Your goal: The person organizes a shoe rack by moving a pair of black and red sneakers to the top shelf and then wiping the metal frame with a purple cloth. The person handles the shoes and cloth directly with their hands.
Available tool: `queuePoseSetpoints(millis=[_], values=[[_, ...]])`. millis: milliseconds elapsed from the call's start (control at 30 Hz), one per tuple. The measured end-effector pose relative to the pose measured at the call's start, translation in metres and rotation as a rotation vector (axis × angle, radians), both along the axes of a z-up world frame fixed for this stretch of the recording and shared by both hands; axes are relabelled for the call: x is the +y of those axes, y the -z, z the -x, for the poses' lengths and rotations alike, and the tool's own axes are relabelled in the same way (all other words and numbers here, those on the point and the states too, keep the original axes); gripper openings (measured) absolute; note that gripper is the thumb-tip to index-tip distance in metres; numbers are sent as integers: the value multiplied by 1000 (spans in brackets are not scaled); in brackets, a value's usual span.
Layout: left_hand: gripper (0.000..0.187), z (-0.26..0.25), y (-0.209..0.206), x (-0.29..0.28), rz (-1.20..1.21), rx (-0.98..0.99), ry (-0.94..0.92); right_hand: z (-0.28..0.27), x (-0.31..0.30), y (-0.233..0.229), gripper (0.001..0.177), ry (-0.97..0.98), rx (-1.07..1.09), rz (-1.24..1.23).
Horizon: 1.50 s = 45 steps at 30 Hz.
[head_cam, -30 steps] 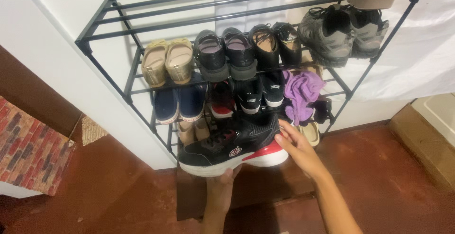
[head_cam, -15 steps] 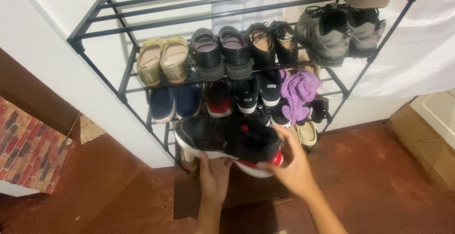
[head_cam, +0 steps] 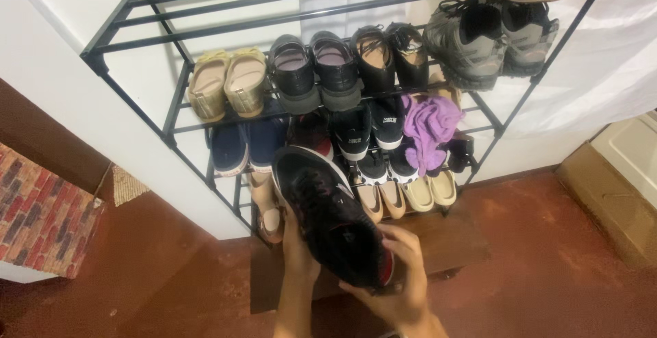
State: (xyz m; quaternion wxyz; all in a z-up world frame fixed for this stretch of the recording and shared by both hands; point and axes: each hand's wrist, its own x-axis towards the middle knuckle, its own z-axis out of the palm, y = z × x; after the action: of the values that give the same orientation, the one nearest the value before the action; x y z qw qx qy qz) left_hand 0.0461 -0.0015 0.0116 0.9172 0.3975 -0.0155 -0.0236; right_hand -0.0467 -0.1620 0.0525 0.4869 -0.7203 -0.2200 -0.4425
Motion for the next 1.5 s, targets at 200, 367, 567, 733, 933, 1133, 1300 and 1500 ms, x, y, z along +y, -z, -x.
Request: queuePoseSetpoints(millis=[200,367,567,733,933,1133,1300,1500], values=[[61,-2,4,-5,52,29,47,14,7,-3,80,106,-19,113],[60,0,4,-4,63,55,65,19,18,-5,76,133,-115,237],[60,1,4,-6,78,79,88,22,36,-3,74,178,-98,317],[60,3,6,-7,86,91,108,20,39,-8,75,188,-47,246],[60,1,-1,-8,92,80,122,9,25,-31,80,142,49,103],[60,-12,-21,-7,130,38,168,-8,-3,-46,79,5,92,-84],[56,-13,-31,2,97,-94,210,-25,-32,-33,78,-58,528,-490],[72,-5,-37,6,-10,-102,134,-53,-62,-19,66,-204,382,-631]])
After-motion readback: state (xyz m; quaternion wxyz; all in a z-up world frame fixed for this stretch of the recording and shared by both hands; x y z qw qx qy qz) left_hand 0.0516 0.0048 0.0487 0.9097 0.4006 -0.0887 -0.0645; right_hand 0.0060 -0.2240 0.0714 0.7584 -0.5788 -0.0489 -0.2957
